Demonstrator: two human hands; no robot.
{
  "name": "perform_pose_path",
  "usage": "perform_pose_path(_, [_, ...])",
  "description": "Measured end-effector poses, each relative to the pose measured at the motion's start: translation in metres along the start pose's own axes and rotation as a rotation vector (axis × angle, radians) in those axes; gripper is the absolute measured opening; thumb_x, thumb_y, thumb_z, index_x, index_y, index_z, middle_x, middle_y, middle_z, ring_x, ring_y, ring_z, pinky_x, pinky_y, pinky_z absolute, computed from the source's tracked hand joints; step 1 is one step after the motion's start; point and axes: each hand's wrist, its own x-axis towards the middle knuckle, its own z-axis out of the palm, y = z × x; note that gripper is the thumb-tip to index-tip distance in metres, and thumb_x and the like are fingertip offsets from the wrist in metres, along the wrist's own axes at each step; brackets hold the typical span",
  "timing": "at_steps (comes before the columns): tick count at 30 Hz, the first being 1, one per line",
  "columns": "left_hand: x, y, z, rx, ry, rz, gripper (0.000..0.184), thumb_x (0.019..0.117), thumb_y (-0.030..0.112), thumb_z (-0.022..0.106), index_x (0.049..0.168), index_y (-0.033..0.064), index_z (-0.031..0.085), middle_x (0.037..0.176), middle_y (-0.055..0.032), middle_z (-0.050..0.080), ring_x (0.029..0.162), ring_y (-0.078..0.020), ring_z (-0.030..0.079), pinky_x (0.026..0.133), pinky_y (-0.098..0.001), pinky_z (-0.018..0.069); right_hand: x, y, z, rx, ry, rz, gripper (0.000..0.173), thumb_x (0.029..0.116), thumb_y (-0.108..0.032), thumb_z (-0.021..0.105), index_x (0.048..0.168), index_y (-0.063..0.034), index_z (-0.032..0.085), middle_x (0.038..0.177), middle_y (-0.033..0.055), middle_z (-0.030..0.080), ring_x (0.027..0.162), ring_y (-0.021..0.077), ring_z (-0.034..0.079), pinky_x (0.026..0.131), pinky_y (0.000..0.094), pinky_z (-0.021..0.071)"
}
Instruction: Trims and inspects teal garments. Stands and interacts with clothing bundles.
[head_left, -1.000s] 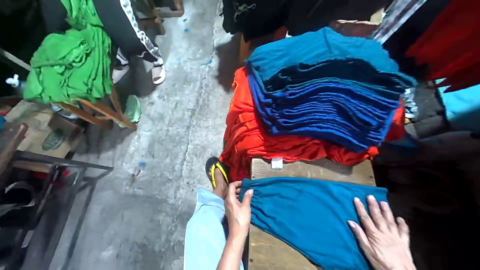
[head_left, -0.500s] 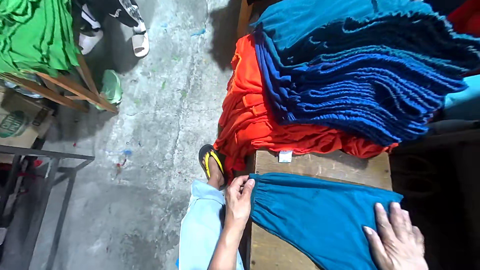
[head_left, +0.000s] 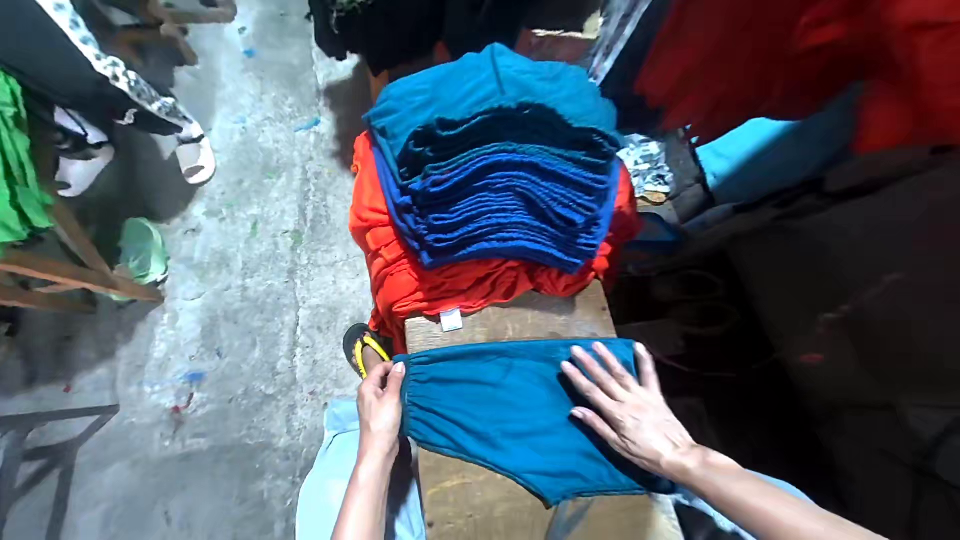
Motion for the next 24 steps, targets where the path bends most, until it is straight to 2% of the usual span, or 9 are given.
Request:
perform_pose_path(6, [-0.004,0.0,-0.002,0.067,-0.019,0.093,0.017,0.1017,0.007,0.057,0.109,-0.0051,0.067,0.096,-0.012,0.069,0.088,-0.0144,0.067,0.084,-0.0337,0.0553,0.023,-0.029,0.026,0.074,-0.063,0.147,0.065,0.1061,-0.056,0.024,0.153,-0.0195,0.051,0.161,0.0078,0.043,0.149,0.0392,0.035,0.112,0.0799,0.0158])
perform_pose_path(9, [-0.012,-0.001,-0.004,0.243,-0.019,0.255,0.022,0.0953,0.01,0.066,0.113,-0.002,0.071,0.106,-0.0143,0.071,0.1,-0.0198,0.068,0.092,-0.0392,0.0551,0.019,-0.029,0.035,0.032,0.011,0.155,0.066,0.1055,-0.056,0.025,0.151,-0.0185,0.054,0.158,0.0105,0.046,0.147,0.0415,0.039,0.109,0.081,0.0187])
perform_pose_path(12, [-0.017,-0.002,-0.001,0.32,-0.012,0.3,0.024,0.0927,0.013,0.07,0.113,-0.0005,0.072,0.106,-0.0152,0.071,0.098,-0.0219,0.069,0.089,-0.0403,0.0554,0.015,-0.028,0.035,0.038,0.04,0.17,0.069,0.1049,-0.059,0.023,0.15,-0.0174,0.054,0.158,0.0119,0.046,0.147,0.0425,0.039,0.109,0.0812,0.0166])
perform_pose_path(14, [-0.014,-0.001,-0.001,0.277,-0.008,0.266,0.023,0.0927,0.011,0.07,0.111,-0.001,0.072,0.104,-0.0143,0.071,0.096,-0.0199,0.069,0.089,-0.0379,0.0551,0.017,-0.029,0.033,0.095,0.081,0.15,0.066,0.1048,-0.055,0.029,0.147,-0.014,0.058,0.155,0.0158,0.049,0.145,0.0443,0.041,0.11,0.0805,0.0169])
perform_pose_path(15, [-0.012,-0.001,-0.001,0.223,-0.014,0.227,0.021,0.093,0.01,0.07,0.11,-0.0008,0.072,0.102,-0.0127,0.071,0.094,-0.0174,0.068,0.088,-0.0354,0.0551,0.019,-0.03,0.032,0.138,0.105,0.122,0.06,0.105,-0.051,0.034,0.143,-0.0131,0.061,0.151,0.0169,0.053,0.143,0.0439,0.044,0.111,0.0784,0.02])
perform_pose_path(17, [-0.007,-0.002,-0.001,0.075,-0.042,0.143,0.016,0.0944,0.007,0.068,0.108,-0.0012,0.07,0.096,-0.0096,0.07,0.088,-0.013,0.067,0.083,-0.0302,0.0558,0.025,-0.032,0.027,0.224,0.158,0.061,0.042,0.1034,-0.037,0.047,0.131,-0.0139,0.07,0.137,0.016,0.064,0.132,0.0391,0.056,0.11,0.0661,0.0369])
perform_pose_path(19, [-0.003,-0.003,-0.003,-0.044,-0.067,0.084,0.015,0.0948,0.005,0.066,0.107,-0.0026,0.068,0.092,-0.0086,0.069,0.083,-0.0116,0.067,0.079,-0.0281,0.0562,0.04,-0.042,0.022,0.288,0.178,0.032,0.032,0.1011,-0.028,0.053,0.12,-0.0143,0.074,0.115,0.0126,0.071,0.109,0.0308,0.067,0.094,0.0482,0.0535])
perform_pose_path(21, [-0.002,-0.004,-0.005,-0.106,-0.086,0.067,0.018,0.0945,0.004,0.065,0.11,-0.0036,0.066,0.09,-0.008,0.068,0.08,-0.0114,0.067,0.076,-0.027,0.0567,0.056,-0.051,0.02,0.313,0.125,0.023,0.03,0.0999,-0.025,0.055,0.118,-0.0135,0.075,0.107,0.0125,0.071,0.098,0.0294,0.07,0.084,0.0434,0.0579])
perform_pose_path(24, [-0.004,-0.006,-0.007,-0.157,-0.116,0.079,0.024,0.0953,0.006,0.062,0.117,-0.0049,0.064,0.095,-0.0086,0.069,0.083,-0.0115,0.067,0.078,-0.0269,0.0571,0.071,-0.055,0.026,0.293,0.049,0.038,0.025,0.0976,-0.022,0.057,0.111,-0.0125,0.076,0.099,0.0128,0.071,0.092,0.0322,0.07,0.076,0.0449,0.0588])
